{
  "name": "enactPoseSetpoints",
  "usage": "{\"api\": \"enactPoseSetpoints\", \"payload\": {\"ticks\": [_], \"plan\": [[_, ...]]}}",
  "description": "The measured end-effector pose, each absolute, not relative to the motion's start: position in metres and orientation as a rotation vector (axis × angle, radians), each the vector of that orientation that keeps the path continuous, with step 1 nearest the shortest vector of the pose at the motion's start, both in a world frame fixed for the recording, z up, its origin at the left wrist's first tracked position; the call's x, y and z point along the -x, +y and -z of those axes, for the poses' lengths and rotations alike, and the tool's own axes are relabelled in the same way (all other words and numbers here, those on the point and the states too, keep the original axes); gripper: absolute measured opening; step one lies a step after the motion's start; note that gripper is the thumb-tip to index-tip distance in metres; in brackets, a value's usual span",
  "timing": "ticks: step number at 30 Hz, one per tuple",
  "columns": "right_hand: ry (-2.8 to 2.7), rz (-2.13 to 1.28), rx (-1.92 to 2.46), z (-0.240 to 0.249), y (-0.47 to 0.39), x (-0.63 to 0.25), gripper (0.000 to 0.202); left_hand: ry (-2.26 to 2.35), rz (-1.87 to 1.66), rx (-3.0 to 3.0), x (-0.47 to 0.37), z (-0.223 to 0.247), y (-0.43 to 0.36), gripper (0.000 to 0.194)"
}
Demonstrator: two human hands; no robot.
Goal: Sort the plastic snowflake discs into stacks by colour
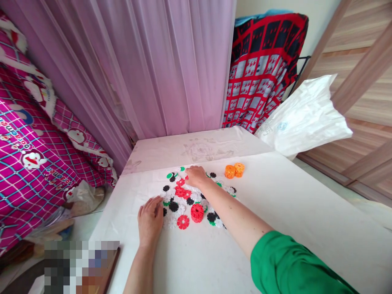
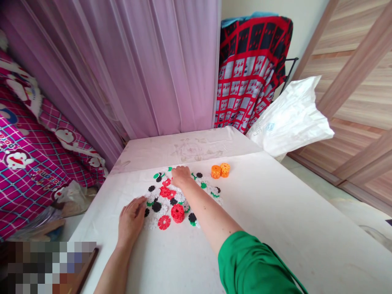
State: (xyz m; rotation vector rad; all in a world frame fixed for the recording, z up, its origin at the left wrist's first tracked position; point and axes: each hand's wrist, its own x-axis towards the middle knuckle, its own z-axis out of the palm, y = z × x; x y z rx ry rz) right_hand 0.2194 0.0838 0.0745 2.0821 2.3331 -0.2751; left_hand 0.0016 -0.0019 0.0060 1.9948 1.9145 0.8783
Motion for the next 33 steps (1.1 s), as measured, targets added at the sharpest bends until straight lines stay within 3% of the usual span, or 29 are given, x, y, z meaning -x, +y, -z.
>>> {"api": "enactPoseSetpoints", "payload": {"ticks": [18,23,28,33], "plan": [[2.394,0.417,-2.104,-0.075,0.086,-0.222,0.039,1.912,-0.898,-2.005,-0.002,-0.005,-0.002,0.028],[2.484,0.478,-2.225,-0.079,0.050,-0.244,0.035,1.917,-0.873,-2.006,-0.003,-0.006,-0.002,0.030],[2.809,0.990,-2.285,-0.080,-0.021,-0.255,0.031,1.920,-0.857,-2.027,-0.004,-0.007,-0.003,0.030],[2.892,1.050,-2.141,-0.081,-0.053,-0.253,0.037,1.926,-0.845,-2.044,-0.004,-0.008,-0.004,0.031]]}}
